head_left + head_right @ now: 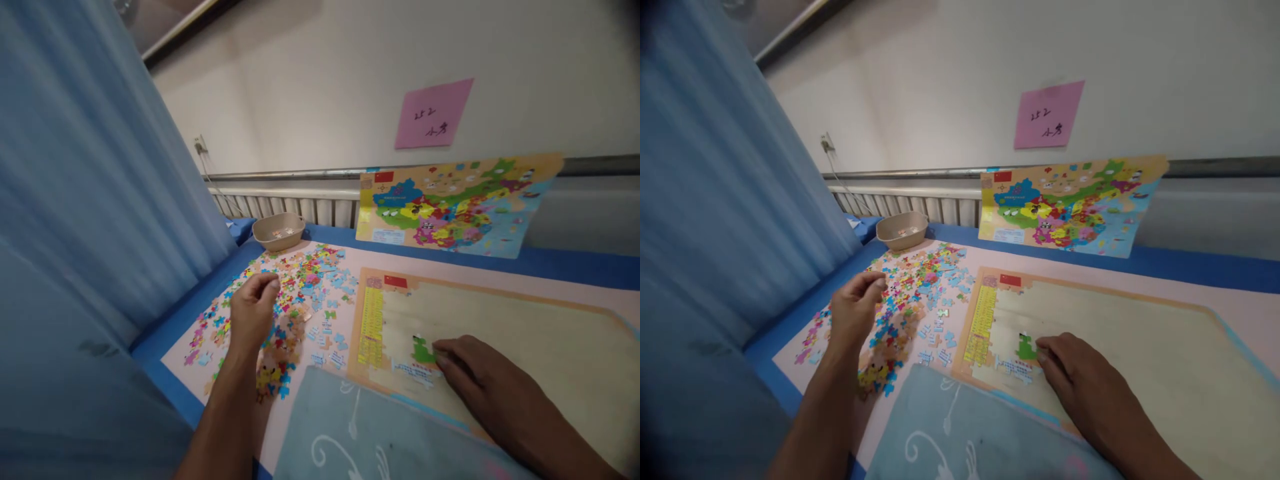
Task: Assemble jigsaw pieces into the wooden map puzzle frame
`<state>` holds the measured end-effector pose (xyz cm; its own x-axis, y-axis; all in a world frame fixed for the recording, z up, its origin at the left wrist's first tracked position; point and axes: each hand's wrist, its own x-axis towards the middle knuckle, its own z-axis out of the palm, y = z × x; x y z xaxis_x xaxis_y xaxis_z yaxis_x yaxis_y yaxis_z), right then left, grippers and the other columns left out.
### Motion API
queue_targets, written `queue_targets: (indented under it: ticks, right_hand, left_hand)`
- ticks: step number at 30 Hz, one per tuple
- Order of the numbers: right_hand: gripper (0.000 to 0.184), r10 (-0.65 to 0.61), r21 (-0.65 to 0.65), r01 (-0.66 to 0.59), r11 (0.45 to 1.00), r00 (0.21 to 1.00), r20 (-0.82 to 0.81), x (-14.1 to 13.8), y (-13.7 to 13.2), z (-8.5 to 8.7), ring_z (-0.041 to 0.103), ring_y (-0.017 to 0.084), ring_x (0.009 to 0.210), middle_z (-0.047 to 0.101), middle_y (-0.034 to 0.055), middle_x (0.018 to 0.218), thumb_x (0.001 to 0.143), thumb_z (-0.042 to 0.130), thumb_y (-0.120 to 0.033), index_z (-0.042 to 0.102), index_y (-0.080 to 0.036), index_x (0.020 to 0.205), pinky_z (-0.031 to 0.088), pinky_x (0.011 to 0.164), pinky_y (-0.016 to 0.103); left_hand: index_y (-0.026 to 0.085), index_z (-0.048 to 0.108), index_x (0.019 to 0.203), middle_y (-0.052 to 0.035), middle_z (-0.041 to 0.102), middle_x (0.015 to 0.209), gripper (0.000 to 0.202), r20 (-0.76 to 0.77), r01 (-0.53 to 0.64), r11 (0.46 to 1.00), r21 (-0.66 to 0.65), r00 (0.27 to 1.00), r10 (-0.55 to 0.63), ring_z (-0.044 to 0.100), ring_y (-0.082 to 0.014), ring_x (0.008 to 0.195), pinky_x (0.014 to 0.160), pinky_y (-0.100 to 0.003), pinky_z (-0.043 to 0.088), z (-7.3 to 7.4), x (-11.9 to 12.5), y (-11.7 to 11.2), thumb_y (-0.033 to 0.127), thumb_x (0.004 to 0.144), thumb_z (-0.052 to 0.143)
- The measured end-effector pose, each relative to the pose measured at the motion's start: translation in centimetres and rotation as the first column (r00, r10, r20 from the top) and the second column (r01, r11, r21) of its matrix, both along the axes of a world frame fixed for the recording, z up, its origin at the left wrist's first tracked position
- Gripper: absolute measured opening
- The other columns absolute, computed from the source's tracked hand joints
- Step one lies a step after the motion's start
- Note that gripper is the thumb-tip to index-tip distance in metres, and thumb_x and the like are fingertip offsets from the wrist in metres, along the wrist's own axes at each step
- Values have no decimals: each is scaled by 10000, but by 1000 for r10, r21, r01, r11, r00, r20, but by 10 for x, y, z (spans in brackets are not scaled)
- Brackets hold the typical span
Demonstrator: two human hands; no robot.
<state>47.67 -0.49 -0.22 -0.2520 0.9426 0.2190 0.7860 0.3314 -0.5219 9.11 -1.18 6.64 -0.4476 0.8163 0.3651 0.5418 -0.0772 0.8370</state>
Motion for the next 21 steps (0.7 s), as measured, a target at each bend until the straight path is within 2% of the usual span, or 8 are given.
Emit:
queue_targets:
  ticks: [3,6,8,10,13,15,18,21]
  right_hand:
    - [428,5,19,-5,1000,1000,2,1,1,-1,743,352,954,779,126,1026,974,467,-593,748,-270,984,614,858,559]
    - [443,3,-6,-3,1000,1000,8,0,0,3,747,355,979,779,130,1048,962,458,-596,752,-265,988,612,879,563]
    - [464,-20,-38,20,999,1000,14,-2,-1,6,746,358,992,781,136,1054,936,449,-603,756,-259,983,607,888,567]
    - [494,-41,-70,42,997,999,15,-4,-1,9,745,362,994,781,145,1048,893,441,-621,760,-252,968,602,900,575]
    - [534,-61,-93,62,994,998,6,-6,3,9,750,371,990,786,154,1035,831,441,-656,770,-251,940,597,921,589]
    - [529,-71,-82,70,994,997,-4,-5,6,5,756,378,978,792,152,1021,813,447,-665,773,-261,918,599,913,596]
    - [488,-56,-55,56,997,998,-16,-1,10,-2,765,380,944,795,144,978,816,471,-663,768,-284,893,612,870,589]
    - [445,-32,-28,31,999,999,-19,5,12,-12,767,376,952,796,143,987,858,500,-644,772,-296,919,618,867,573]
  left_hand:
    - [200,798,1009,-3,753,821,267,52,-142,975,173,990,135,643,-162,724,706,-271,512,17,-13,-30,414,898,682]
    - [220,812,1004,3,771,832,234,-46,-172,974,146,983,180,675,-167,735,717,-275,524,15,-25,-64,407,903,713]
    - [230,812,979,-4,788,855,220,-152,-160,984,75,974,170,695,-177,730,715,-287,538,0,-31,-87,406,929,691]
    - [231,802,957,-21,801,882,211,-255,-171,984,44,951,176,712,-187,732,708,-299,552,-24,-35,-108,372,966,645]
    - [234,780,992,-41,798,898,190,-415,-136,989,56,898,147,753,-211,814,753,-319,585,-64,-32,-139,291,1012,600]
    - [240,769,1039,-57,806,949,181,-530,-91,989,113,837,138,767,-226,895,827,-349,602,-85,-25,-159,235,1031,588]
    - [262,754,1203,-102,809,1185,232,-711,7,994,106,700,71,766,-266,1062,911,-406,602,-101,-12,-180,223,1026,610]
    - [234,721,1303,-140,771,1335,313,-801,94,995,24,597,-37,742,-303,1157,942,-446,596,-104,-5,-187,261,1005,632]
